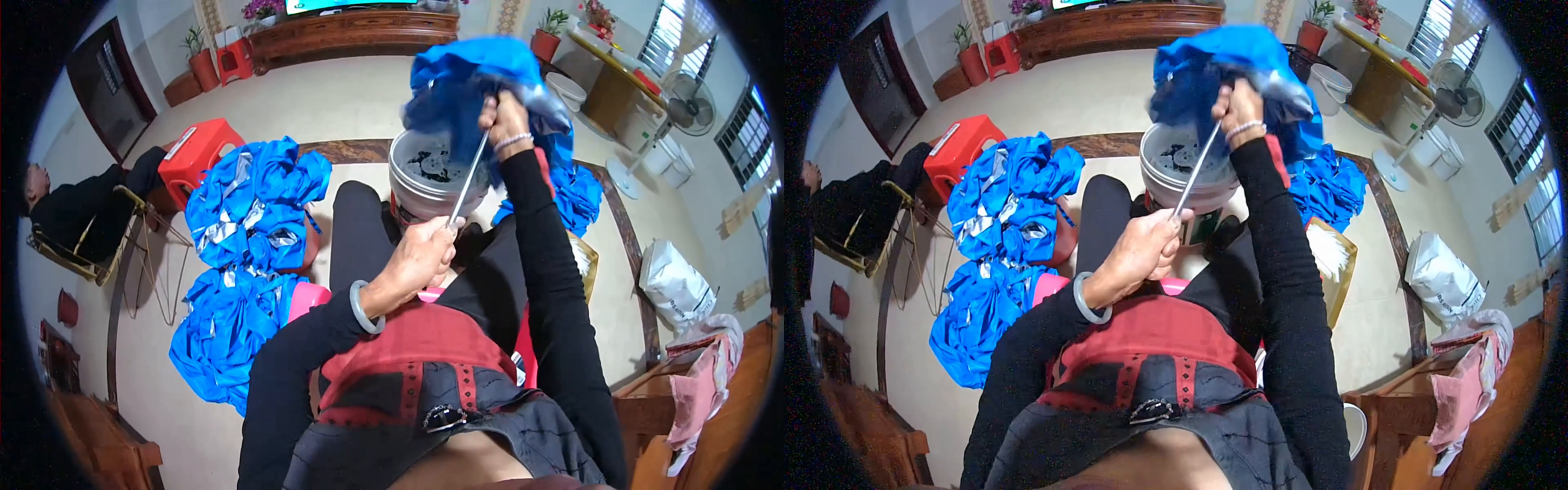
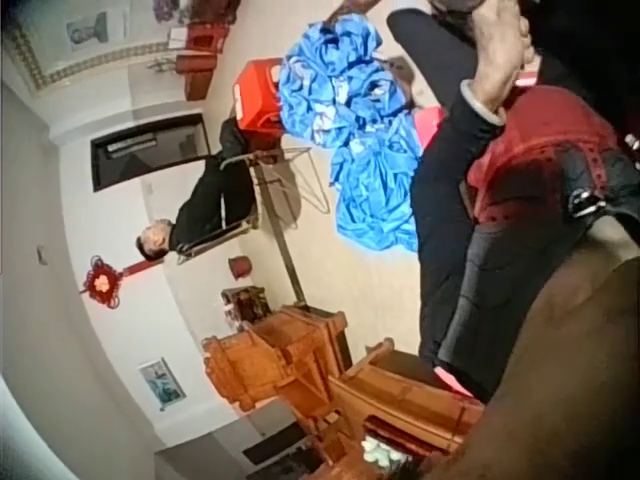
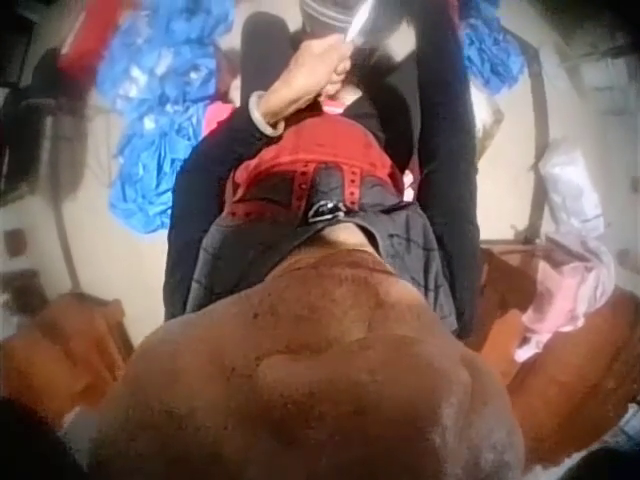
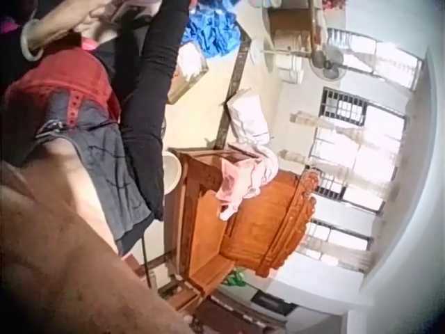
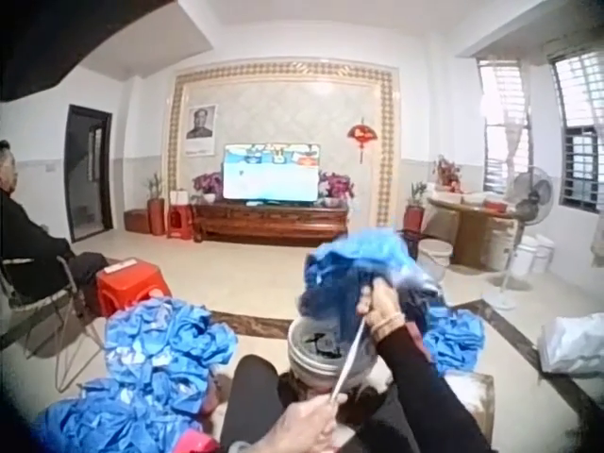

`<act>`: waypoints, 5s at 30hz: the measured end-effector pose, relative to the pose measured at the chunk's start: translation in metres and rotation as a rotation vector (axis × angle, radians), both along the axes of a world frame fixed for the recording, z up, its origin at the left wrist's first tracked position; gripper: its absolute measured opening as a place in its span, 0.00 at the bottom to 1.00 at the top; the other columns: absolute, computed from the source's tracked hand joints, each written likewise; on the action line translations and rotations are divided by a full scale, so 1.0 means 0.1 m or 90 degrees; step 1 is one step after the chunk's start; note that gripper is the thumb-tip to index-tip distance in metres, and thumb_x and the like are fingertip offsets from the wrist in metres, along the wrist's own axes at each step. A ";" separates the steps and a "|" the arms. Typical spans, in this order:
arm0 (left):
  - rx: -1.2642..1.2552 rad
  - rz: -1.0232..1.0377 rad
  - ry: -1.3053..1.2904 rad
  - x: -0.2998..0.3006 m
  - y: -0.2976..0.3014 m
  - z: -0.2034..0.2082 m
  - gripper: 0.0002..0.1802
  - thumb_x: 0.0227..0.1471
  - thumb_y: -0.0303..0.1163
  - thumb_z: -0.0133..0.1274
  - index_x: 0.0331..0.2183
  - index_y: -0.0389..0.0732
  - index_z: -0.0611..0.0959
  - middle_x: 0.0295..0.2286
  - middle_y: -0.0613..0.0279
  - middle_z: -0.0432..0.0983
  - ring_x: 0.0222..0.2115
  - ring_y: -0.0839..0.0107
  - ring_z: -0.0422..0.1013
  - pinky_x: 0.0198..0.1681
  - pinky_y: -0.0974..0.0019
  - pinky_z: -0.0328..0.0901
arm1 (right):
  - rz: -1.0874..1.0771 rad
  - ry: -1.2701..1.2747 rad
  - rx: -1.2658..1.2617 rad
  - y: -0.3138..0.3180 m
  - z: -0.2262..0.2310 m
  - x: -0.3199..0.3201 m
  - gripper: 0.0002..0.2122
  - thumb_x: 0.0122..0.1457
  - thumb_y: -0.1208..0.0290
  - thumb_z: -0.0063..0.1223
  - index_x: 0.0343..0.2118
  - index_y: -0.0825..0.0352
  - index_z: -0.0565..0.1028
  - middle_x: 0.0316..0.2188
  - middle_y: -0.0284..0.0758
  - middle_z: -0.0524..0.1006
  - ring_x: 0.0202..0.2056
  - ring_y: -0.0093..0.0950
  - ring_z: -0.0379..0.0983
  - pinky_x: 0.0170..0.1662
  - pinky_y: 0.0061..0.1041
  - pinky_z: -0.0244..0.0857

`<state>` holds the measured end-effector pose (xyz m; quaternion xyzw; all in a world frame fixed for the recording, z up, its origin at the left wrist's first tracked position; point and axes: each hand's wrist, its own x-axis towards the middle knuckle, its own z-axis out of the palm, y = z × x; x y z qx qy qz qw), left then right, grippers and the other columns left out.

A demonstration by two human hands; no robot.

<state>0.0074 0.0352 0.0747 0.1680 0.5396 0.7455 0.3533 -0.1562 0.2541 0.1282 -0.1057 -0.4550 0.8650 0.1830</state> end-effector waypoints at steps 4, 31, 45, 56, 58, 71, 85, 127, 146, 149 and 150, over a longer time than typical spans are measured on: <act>0.135 -0.024 -0.001 0.17 0.12 0.24 0.19 0.56 0.37 0.37 0.46 0.35 0.64 0.15 0.74 0.51 0.12 0.86 0.47 0.12 0.81 0.45 | 0.032 0.182 -0.043 0.15 0.67 0.12 0.10 0.59 0.66 0.37 0.25 0.65 0.63 0.14 0.27 0.58 0.10 0.16 0.48 0.11 0.18 0.44; 0.180 -0.113 -0.121 0.62 -0.20 0.13 0.18 0.56 0.37 0.36 0.45 0.37 0.64 0.13 0.75 0.48 0.11 0.86 0.45 0.11 0.82 0.45 | -0.061 0.267 0.103 0.73 0.99 -0.11 0.13 0.56 0.62 0.44 0.27 0.70 0.69 0.18 0.34 0.71 0.12 0.18 0.57 0.14 0.20 0.52; 0.196 -0.166 -0.168 0.52 -0.43 0.27 0.20 0.57 0.35 0.35 0.48 0.34 0.61 0.15 0.73 0.50 0.13 0.86 0.47 0.12 0.83 0.46 | -0.124 0.243 0.157 0.53 1.00 0.18 0.12 0.56 0.64 0.41 0.31 0.70 0.66 0.22 0.41 0.74 0.11 0.22 0.59 0.13 0.23 0.54; 0.260 -0.202 -0.131 0.38 -0.25 0.32 0.24 0.56 0.38 0.38 0.51 0.38 0.58 0.15 0.73 0.50 0.12 0.86 0.49 0.10 0.83 0.50 | -0.416 0.340 0.898 0.33 0.25 0.57 0.12 0.57 0.73 0.41 0.44 0.67 0.67 0.36 0.35 0.71 0.19 0.18 0.64 0.18 0.18 0.59; 0.389 -0.282 -0.090 0.31 -0.23 0.19 0.27 0.55 0.41 0.39 0.52 0.38 0.56 0.19 0.70 0.57 0.16 0.83 0.58 0.13 0.81 0.55 | -0.227 0.318 0.628 0.23 0.34 0.57 0.13 0.57 0.72 0.41 0.45 0.67 0.67 0.33 0.35 0.71 0.18 0.18 0.63 0.17 0.17 0.57; 0.096 0.074 0.602 -0.36 -0.50 -1.24 0.28 0.41 0.20 0.48 0.48 0.43 0.66 0.26 0.65 0.65 0.23 0.77 0.60 0.24 0.68 0.58 | -0.285 0.436 0.692 0.72 1.06 0.14 0.19 0.53 0.57 0.48 0.41 0.68 0.69 0.22 0.32 0.72 0.17 0.17 0.65 0.18 0.14 0.59; 0.072 0.144 0.508 -0.53 -0.28 -1.86 0.19 0.44 0.26 0.45 0.41 0.34 0.67 0.29 0.45 0.71 0.33 0.50 0.68 0.33 0.60 0.64 | -0.072 0.109 0.644 0.23 0.77 -0.32 0.16 0.55 0.60 0.42 0.41 0.66 0.66 0.32 0.35 0.75 0.24 0.22 0.70 0.22 0.20 0.65; 0.074 0.094 -0.337 -0.58 -0.26 -1.21 0.13 0.47 0.31 0.50 0.37 0.37 0.72 0.33 0.58 0.71 0.33 0.66 0.69 0.36 0.64 0.65 | 0.046 0.527 1.096 -0.86 -1.52 1.87 0.08 0.39 0.75 0.52 0.26 0.67 0.68 0.22 0.32 0.66 0.25 0.29 0.64 0.28 0.24 0.58; 0.117 0.231 -0.293 -0.55 -0.26 -1.22 0.14 0.50 0.30 0.45 0.39 0.35 0.71 0.36 0.57 0.70 0.38 0.65 0.67 0.42 0.59 0.64 | 0.135 0.483 1.115 -0.83 -1.50 1.93 0.12 0.38 0.78 0.51 0.30 0.68 0.69 0.23 0.33 0.68 0.25 0.29 0.66 0.29 0.25 0.61; 0.106 0.232 -0.296 -0.56 -0.29 -1.17 0.14 0.50 0.31 0.45 0.40 0.35 0.71 0.36 0.57 0.70 0.38 0.65 0.68 0.40 0.60 0.66 | 0.130 0.500 1.095 -0.85 -1.49 1.90 0.12 0.38 0.79 0.51 0.30 0.68 0.70 0.23 0.34 0.69 0.24 0.30 0.65 0.28 0.26 0.61; 0.101 0.226 -0.298 -0.57 -0.29 -1.18 0.14 0.50 0.31 0.45 0.40 0.35 0.71 0.36 0.58 0.70 0.38 0.65 0.68 0.39 0.60 0.66 | 0.128 0.504 1.090 -0.86 -1.50 1.88 0.12 0.38 0.79 0.51 0.30 0.68 0.70 0.23 0.34 0.69 0.24 0.30 0.65 0.28 0.26 0.61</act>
